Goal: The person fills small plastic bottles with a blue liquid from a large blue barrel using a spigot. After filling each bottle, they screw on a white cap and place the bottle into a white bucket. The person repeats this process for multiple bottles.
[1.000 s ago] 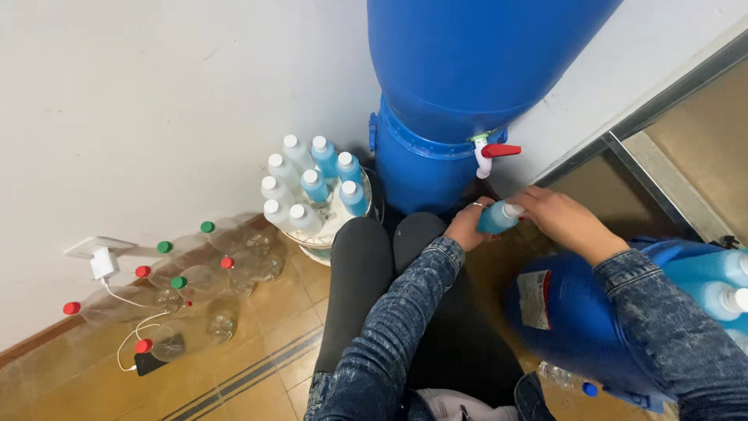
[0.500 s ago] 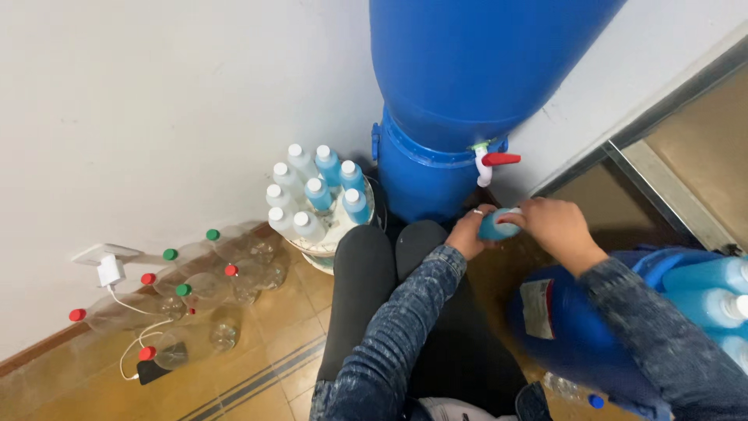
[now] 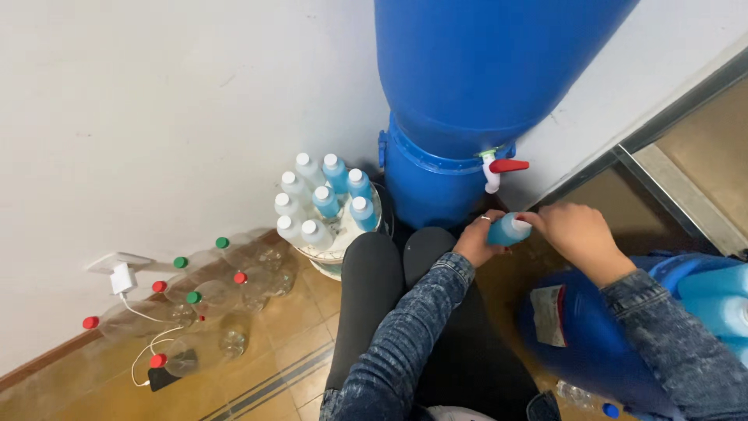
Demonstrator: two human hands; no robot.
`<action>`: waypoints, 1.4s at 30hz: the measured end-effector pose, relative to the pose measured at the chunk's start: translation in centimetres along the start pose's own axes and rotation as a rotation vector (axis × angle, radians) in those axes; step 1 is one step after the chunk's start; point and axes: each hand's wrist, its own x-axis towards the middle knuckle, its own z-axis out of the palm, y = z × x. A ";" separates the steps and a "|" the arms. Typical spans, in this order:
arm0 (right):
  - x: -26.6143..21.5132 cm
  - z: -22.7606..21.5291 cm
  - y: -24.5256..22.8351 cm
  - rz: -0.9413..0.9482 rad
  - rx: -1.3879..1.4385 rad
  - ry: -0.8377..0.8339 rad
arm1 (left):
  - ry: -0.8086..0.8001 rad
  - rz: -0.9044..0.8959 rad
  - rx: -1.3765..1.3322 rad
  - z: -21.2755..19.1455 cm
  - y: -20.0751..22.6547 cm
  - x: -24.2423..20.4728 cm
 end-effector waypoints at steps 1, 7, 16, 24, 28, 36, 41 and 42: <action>-0.2 -0.5 -0.3 -0.003 -0.001 0.002 | 0.003 0.001 0.000 -0.4 0.2 -0.1; -0.3 2.2 0.1 -0.360 0.139 0.112 | -0.009 0.022 0.015 -0.3 0.2 0.1; -0.1 8.0 0.1 -0.012 -0.177 0.428 | -0.029 0.092 0.238 1.3 -2.3 0.7; 0.4 10.4 -0.3 0.209 -0.126 0.332 | -0.007 0.227 0.302 1.2 -3.1 0.5; -1.7 8.1 -1.5 0.226 -0.048 0.300 | 0.063 0.235 0.234 1.5 -2.2 0.5; -5.5 8.7 -1.0 -0.064 0.579 0.607 | 0.224 0.163 -0.301 -3.5 6.4 -6.1; -3.3 12.5 -9.0 -0.087 1.297 0.498 | 0.512 0.136 -0.410 -10.0 5.2 -10.3; -2.0 14.5 -10.3 -0.159 1.404 0.435 | 0.565 0.144 -0.366 -12.0 5.4 -11.6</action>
